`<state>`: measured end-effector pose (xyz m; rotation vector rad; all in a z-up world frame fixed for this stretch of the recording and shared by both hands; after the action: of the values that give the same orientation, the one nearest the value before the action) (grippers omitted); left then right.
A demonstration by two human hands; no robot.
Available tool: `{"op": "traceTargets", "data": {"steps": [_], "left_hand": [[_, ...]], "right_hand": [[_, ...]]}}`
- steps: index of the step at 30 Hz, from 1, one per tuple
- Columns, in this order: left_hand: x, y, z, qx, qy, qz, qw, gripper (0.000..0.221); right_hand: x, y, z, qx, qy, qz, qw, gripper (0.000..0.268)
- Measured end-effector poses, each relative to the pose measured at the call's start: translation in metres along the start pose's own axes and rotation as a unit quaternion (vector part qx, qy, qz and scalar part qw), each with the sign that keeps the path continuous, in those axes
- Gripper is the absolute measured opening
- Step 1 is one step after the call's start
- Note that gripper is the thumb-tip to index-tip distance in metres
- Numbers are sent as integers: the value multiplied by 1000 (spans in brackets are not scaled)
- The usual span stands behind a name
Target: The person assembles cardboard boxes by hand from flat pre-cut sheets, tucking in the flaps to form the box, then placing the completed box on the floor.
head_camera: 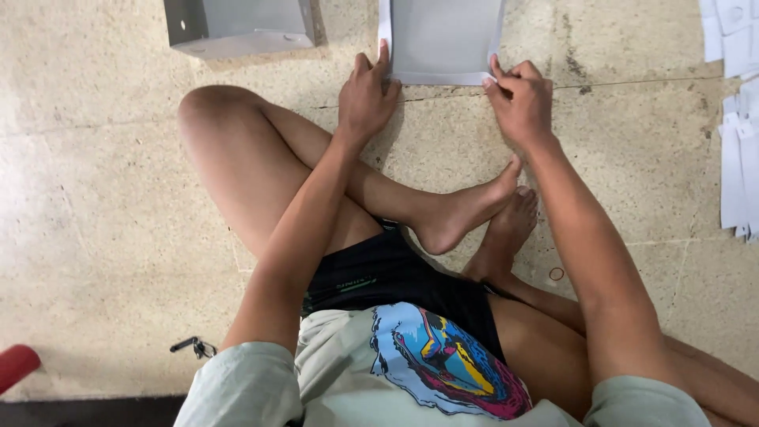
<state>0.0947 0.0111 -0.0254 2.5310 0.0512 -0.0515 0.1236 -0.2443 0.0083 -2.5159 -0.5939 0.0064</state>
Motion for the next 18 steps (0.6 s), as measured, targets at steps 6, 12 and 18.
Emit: {"op": "traceTargets", "data": {"steps": [6, 12, 18], "left_hand": [[-14, 1, -7, -43, 9, -27, 999, 58], [-8, -3, 0, -35, -42, -49, 997, 58], [1, -2, 6, 44, -18, -27, 998, 46]], "right_hand": [[-21, -2, 14, -42, 59, 31, 997, 44], [-25, -5, 4, 36, 55, 5, 998, 38], [-14, -3, 6, 37, 67, 12, 997, 27]]}}
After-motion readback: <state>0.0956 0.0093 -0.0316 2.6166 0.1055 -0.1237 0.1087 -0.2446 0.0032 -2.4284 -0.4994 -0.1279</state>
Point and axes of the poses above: each hand's wrist, its own x-axis towards the middle knuckle, its own z-axis out of the palm, y = z × x, the point moved 9 cm from there along x, towards the middle knuckle, and after that the axes turned 3 degrees about -y, right-handed, at the moved point
